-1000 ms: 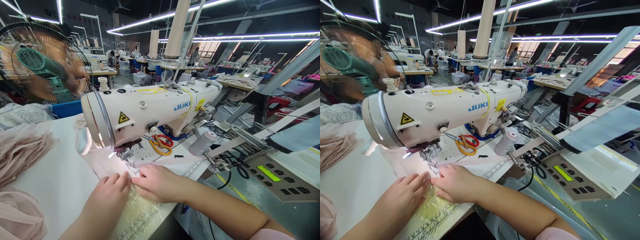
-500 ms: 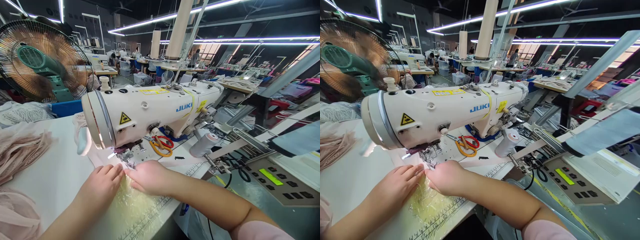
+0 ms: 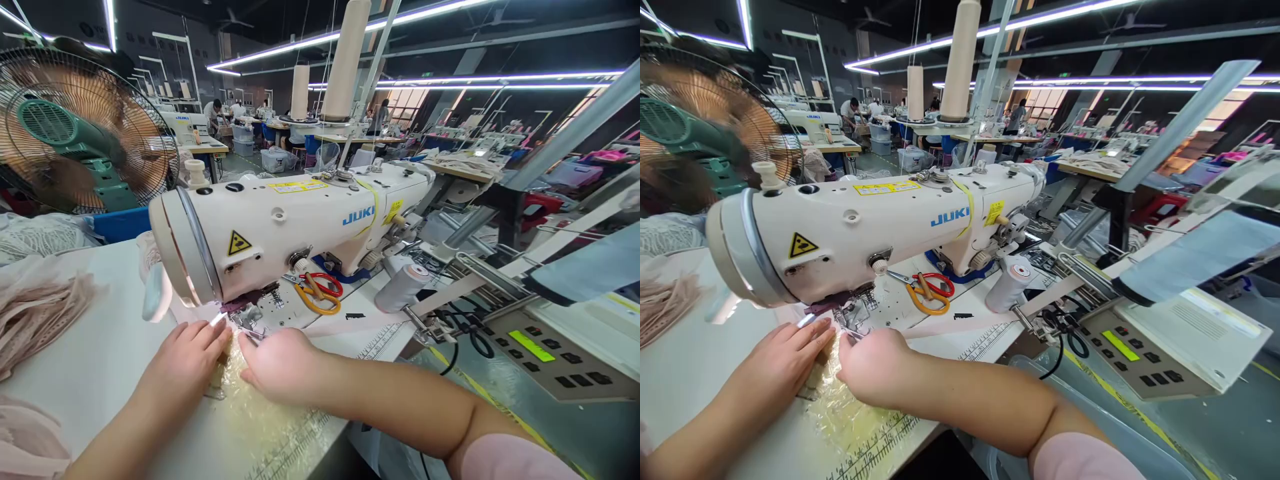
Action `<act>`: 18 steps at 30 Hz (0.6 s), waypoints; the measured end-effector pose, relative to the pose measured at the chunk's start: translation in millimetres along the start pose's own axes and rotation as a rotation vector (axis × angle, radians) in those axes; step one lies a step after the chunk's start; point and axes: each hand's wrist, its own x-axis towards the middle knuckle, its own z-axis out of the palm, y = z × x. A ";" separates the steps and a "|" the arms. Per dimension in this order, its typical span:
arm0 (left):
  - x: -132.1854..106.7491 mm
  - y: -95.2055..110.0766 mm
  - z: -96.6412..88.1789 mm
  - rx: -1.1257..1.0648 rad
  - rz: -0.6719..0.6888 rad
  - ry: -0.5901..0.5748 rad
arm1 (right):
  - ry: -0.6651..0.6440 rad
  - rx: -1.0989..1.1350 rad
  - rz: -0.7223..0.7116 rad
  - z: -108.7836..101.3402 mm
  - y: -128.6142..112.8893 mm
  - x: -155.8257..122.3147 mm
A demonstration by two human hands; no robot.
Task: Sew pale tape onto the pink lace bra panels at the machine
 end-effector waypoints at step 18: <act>-16.5 6.2 -89.1 0.290 -0.313 -0.111 | 0.546 0.205 -0.012 79.6 2.4 -23.6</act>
